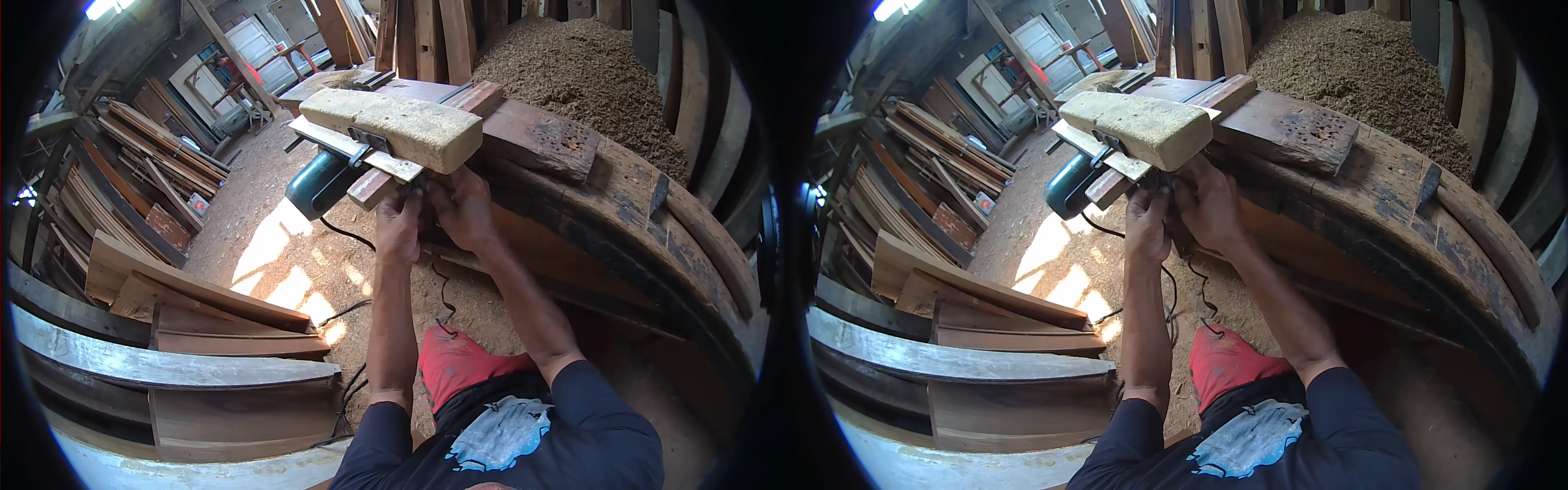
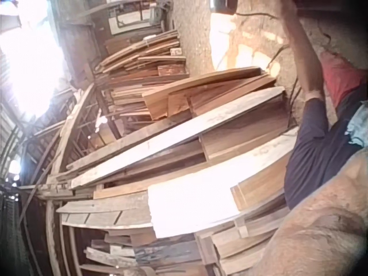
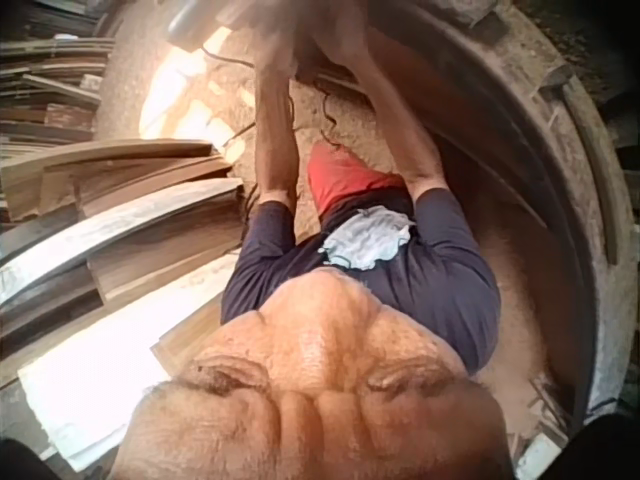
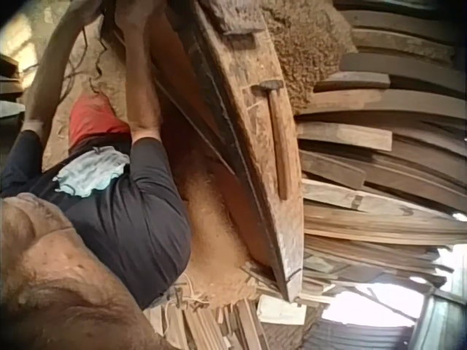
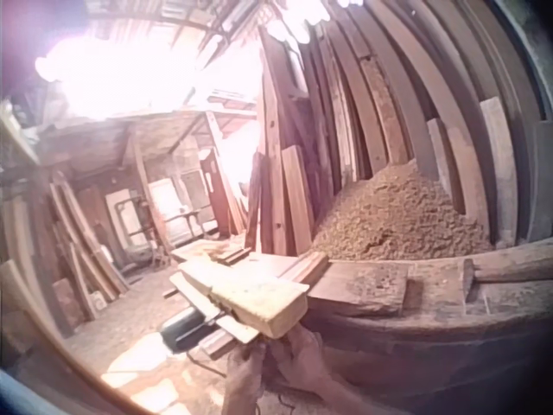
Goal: The person organizes boards and a power saw on a workbench, uses a hammer to fix wood pieces in place, and then ties a cord around the structure.
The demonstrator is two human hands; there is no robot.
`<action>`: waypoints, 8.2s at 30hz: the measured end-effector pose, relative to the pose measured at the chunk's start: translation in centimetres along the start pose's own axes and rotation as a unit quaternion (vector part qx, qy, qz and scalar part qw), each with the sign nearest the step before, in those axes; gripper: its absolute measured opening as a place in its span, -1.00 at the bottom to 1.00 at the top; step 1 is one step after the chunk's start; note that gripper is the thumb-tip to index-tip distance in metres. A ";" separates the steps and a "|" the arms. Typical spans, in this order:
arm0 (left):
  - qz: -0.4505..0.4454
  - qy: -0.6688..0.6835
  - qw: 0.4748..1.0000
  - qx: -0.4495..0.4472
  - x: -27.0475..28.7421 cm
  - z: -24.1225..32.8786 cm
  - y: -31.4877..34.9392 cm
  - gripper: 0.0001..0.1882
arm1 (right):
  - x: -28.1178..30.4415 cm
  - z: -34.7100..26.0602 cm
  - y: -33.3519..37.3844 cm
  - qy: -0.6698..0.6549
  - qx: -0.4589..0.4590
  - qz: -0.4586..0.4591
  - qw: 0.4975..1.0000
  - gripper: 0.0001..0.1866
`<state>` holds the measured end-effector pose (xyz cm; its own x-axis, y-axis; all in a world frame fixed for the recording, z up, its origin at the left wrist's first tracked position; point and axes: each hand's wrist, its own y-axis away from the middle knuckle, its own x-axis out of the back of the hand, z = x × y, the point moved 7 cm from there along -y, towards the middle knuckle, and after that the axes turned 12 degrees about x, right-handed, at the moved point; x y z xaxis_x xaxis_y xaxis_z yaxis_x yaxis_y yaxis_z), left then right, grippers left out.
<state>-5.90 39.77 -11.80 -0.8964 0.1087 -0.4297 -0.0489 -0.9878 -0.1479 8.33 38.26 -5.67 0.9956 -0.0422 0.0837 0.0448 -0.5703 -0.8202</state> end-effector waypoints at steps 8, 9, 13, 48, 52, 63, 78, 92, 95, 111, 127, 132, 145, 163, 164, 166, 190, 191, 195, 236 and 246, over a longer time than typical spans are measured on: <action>0.089 -0.024 0.991 -0.097 -0.8 0.9 0.6 -0.81 | -0.2 1.4 0.6 -0.073 0.035 0.097 0.992 -0.65; 0.088 -0.024 0.992 -0.089 -0.3 0.7 0.5 -0.81 | -0.1 1.3 0.9 -0.096 -0.005 0.104 0.990 -0.67; 0.104 -0.002 0.989 -0.103 0.4 1.2 0.8 -0.83 | 0.6 0.3 1.0 0.031 -0.023 0.046 0.998 -0.77; 0.132 -0.181 0.963 -0.148 2.1 -1.0 -0.2 -0.83 | 0.0 2.6 -0.9 -0.496 -0.138 0.222 0.828 -0.82; 0.055 -0.092 0.991 -0.078 2.2 -2.8 1.5 -0.84 | 0.9 2.5 1.4 -0.420 -0.118 0.201 0.877 -0.79; 0.121 -0.371 0.918 -0.069 -3.0 1.6 4.4 -0.83 | 0.8 3.8 4.5 -0.077 -0.152 0.013 0.985 -0.77; 0.080 -0.010 0.994 -0.068 -2.2 2.2 -1.9 -0.82 | 2.1 1.6 5.6 -0.135 -0.098 -0.070 0.984 -0.80; 0.005 0.042 0.999 -0.013 -3.3 0.6 0.2 -0.73 | 4.1 -4.4 5.2 -0.079 0.141 -0.027 0.987 -0.86; 0.051 -0.002 0.999 0.000 -2.1 0.4 0.1 -0.76 | 3.1 -4.3 5.4 -0.182 0.082 -0.027 0.979 -0.82; -0.047 0.189 0.980 0.045 -2.0 -12.3 -7.3 -0.67 | 2.1 -0.8 9.6 -0.057 0.030 -0.085 0.994 -0.81; -0.035 -0.031 0.999 -0.017 -3.3 -2.3 1.1 -0.79 | 3.2 0.5 8.2 -0.016 0.018 -0.103 0.994 -0.70; 0.009 0.093 0.994 -0.055 -2.8 0.6 -1.5 -0.87 | 3.8 0.2 7.6 0.017 0.015 -0.124 0.992 -0.68; -0.021 0.054 0.997 -0.048 -2.6 0.2 -1.6 -0.89 | 4.0 4.3 10.6 -0.201 -0.123 -0.018 0.972 -0.77; 0.056 -0.164 0.985 -0.026 -1.2 -8.0 -2.3 -0.85 | 5.2 20.5 9.6 -0.251 -0.395 0.318 0.825 -0.94; 0.057 -0.163 0.985 -0.024 -1.4 -8.4 -2.6 -0.85 | 5.1 22.6 8.8 -0.288 -0.348 0.260 0.853 -0.93; 0.076 -0.188 0.979 -0.016 -2.1 -9.5 -3.4 -0.87 | 5.3 23.9 7.6 -0.315 -0.299 0.200 0.878 -0.91; 0.123 -0.346 0.861 -0.353 -4.2 -11.8 -7.0 -0.90 | 6.4 26.1 6.5 -0.242 -0.296 0.209 0.900 -0.88; 0.159 -0.368 0.832 -0.384 -4.1 -11.4 -6.5 -0.88 | 6.2 26.1 6.4 -0.241 -0.295 0.210 0.900 -0.88; 0.085 -0.362 0.904 -0.209 -4.2 -12.5 -7.8 -0.92 | 6.4 26.4 5.9 -0.230 -0.295 0.209 0.904 -0.88; 0.106 -0.485 0.867 -0.043 -1.9 -11.6 -6.6 -0.82 | 4.2 26.2 9.4 -0.189 -0.338 0.209 0.898 -0.81; 0.025 -0.455 0.887 -0.080 -2.2 -11.2 -7.1 -0.73 | 3.4 27.2 10.9 0.080 -0.319 -0.032 0.944 -0.80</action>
<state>1.34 47.75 -19.80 -0.8836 -0.1420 0.4461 -0.0012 -0.9522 -0.3056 14.48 54.20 -29.67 0.9651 -0.0857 0.2476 -0.0059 -0.9519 -0.3063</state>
